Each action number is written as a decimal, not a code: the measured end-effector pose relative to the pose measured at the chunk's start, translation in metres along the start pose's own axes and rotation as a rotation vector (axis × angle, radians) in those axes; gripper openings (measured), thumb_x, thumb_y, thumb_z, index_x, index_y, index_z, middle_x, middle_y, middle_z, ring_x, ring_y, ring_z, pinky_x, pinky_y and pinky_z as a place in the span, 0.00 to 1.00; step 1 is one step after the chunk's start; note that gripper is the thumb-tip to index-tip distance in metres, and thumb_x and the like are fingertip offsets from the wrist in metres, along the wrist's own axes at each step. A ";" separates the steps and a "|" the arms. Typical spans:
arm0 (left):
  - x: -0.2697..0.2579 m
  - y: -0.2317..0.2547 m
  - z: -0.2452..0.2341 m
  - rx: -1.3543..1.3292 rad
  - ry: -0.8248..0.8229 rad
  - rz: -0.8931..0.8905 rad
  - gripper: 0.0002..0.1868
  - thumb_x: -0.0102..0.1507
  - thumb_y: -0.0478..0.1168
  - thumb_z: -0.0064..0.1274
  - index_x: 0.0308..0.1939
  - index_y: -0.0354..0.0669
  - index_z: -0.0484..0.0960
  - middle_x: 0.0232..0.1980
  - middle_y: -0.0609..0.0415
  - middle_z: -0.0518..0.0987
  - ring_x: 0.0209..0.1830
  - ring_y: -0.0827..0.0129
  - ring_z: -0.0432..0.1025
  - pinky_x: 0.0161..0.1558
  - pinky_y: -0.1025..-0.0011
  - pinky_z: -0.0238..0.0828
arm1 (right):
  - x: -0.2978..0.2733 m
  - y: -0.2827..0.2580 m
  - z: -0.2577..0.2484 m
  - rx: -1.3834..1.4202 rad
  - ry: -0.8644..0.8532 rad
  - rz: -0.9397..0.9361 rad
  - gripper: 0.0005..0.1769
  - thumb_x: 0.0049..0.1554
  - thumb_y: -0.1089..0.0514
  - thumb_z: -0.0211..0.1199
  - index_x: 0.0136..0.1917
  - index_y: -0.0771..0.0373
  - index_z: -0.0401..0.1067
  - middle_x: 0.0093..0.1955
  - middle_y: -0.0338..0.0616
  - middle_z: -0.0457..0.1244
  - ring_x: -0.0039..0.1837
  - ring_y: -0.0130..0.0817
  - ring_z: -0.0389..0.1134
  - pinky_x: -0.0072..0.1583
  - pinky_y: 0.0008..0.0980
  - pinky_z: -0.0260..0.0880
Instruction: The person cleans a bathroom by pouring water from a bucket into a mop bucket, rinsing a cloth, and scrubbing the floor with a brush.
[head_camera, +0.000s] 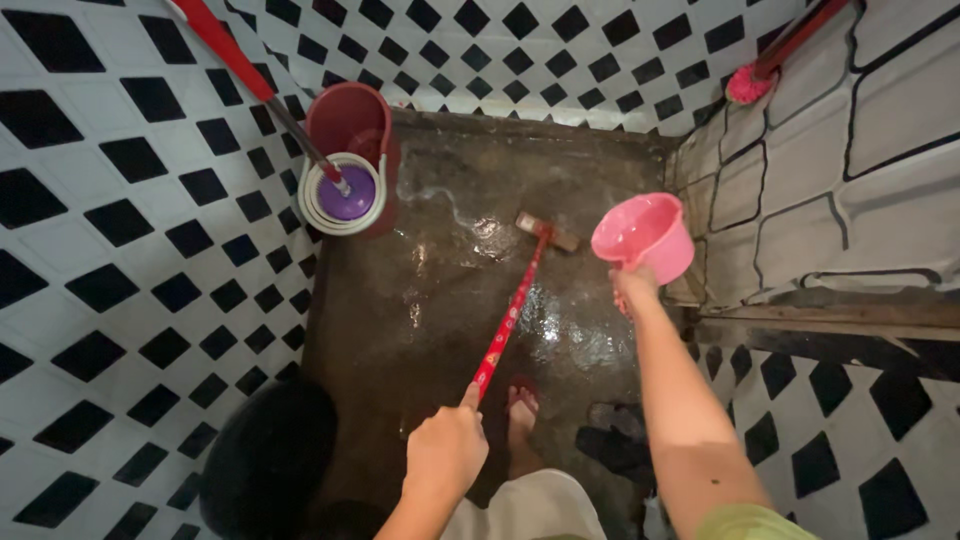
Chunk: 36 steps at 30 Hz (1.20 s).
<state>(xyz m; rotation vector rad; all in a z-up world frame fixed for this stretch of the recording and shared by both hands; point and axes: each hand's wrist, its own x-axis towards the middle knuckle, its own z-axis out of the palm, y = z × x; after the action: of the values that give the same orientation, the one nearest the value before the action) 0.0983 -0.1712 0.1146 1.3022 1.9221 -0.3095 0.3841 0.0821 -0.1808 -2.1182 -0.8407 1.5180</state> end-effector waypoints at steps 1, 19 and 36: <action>-0.001 0.002 -0.006 0.011 0.002 -0.003 0.24 0.68 0.48 0.46 0.68 0.53 0.69 0.43 0.41 0.83 0.43 0.45 0.80 0.47 0.50 0.77 | -0.001 -0.004 -0.008 -0.019 0.025 -0.001 0.12 0.57 0.59 0.65 0.35 0.64 0.65 0.24 0.42 0.56 0.21 0.33 0.55 0.22 0.35 0.48; 0.076 -0.006 0.108 -0.110 0.223 0.181 0.26 0.68 0.45 0.40 0.71 0.48 0.66 0.42 0.36 0.82 0.42 0.40 0.79 0.43 0.45 0.76 | -0.140 0.123 -0.054 0.400 -0.068 -0.030 0.12 0.57 0.61 0.63 0.36 0.57 0.62 0.25 0.36 0.55 0.23 0.27 0.53 0.24 0.29 0.49; 0.137 0.056 0.152 -0.110 0.144 0.237 0.29 0.69 0.39 0.35 0.76 0.54 0.60 0.47 0.37 0.82 0.45 0.41 0.78 0.45 0.46 0.76 | -0.197 0.184 -0.098 0.454 -0.089 0.032 0.15 0.59 0.58 0.63 0.39 0.62 0.58 0.25 0.39 0.52 0.22 0.29 0.51 0.25 0.31 0.50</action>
<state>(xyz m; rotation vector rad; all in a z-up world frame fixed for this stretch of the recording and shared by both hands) 0.1937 -0.1419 -0.0725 1.4937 1.8488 0.0091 0.4750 -0.1840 -0.1259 -1.7502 -0.4349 1.6443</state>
